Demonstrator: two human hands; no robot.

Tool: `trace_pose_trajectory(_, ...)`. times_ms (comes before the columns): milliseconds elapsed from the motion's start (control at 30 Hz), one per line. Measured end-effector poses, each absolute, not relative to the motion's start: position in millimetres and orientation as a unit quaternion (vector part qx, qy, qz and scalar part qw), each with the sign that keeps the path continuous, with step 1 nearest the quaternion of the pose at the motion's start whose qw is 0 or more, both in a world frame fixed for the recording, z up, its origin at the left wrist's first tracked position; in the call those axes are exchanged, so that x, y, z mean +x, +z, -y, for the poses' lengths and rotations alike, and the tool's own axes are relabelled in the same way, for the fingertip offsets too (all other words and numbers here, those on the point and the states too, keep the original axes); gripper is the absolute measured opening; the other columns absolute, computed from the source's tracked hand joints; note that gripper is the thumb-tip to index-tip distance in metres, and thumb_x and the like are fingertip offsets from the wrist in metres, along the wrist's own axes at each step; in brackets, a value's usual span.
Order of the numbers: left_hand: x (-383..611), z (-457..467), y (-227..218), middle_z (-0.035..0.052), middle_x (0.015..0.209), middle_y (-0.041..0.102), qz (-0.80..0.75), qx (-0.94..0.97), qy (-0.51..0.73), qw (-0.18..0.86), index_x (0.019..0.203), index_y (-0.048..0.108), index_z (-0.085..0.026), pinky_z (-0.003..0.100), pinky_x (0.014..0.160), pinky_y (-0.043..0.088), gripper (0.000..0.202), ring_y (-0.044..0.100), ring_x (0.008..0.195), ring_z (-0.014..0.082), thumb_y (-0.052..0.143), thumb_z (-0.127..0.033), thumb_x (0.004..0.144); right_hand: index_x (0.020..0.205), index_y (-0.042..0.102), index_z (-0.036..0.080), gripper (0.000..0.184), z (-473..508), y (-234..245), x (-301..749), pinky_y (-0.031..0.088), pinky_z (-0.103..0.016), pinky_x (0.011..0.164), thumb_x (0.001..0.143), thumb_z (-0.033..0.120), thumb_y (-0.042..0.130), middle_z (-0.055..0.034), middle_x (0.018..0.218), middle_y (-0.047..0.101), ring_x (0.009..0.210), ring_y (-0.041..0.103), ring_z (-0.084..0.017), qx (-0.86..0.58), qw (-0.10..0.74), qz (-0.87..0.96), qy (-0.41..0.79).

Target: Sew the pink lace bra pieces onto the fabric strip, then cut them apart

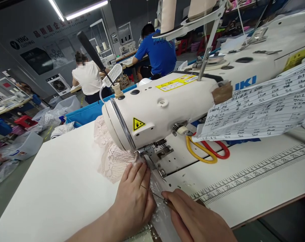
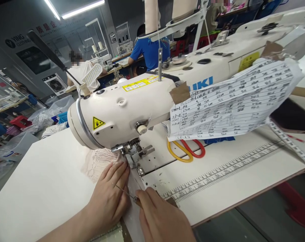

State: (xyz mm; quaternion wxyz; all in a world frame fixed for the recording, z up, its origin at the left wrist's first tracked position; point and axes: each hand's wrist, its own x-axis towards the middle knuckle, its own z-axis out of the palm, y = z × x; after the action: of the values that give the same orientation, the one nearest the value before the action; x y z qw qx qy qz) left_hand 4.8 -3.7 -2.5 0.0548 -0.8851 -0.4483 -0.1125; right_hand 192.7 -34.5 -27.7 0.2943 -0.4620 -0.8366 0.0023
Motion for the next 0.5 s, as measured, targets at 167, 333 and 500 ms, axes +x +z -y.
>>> trace_pose_trajectory(167,3,0,-4,0.0139,0.141,0.052,0.450,-0.884,-0.116,0.052,0.136,0.050,-0.005,0.045,0.115,0.027,0.051,0.043,0.132,0.0288,0.043,-0.025,0.090,0.107,0.050,0.022,0.027,34,-25,188,0.049,-0.027,0.047,0.093,0.011,0.030,0.0000,0.083,0.063,0.058,0.065,-0.016,-0.470,0.273,0.838,0.041)
trace_pose_trajectory(333,1,-6,-3,0.0149,0.140,0.051,0.463,-0.877,-0.116,0.056,0.135,0.049,-0.006,0.048,0.113,0.028,0.050,0.040,0.132,0.0309,0.044,-0.022,0.088,0.108,0.048,0.022,0.026,30,-28,185,0.047,-0.026,0.042,0.094,0.012,0.028,-0.0014,0.086,0.063,0.060,0.066,-0.016,-0.475,0.289,0.831,0.022)
trace_pose_trajectory(500,4,-10,3,0.0177,0.124,0.055,0.504,-0.858,-0.095,0.043,0.134,0.049,-0.009,0.050,0.094,0.044,0.049,0.050,0.113,0.0326,0.046,-0.018,0.086,0.105,0.048,0.022,0.024,21,-29,177,0.047,-0.024,0.043,0.094,0.012,0.029,0.0006,0.081,0.062,0.052,0.063,-0.014,-0.479,0.294,0.827,0.026)
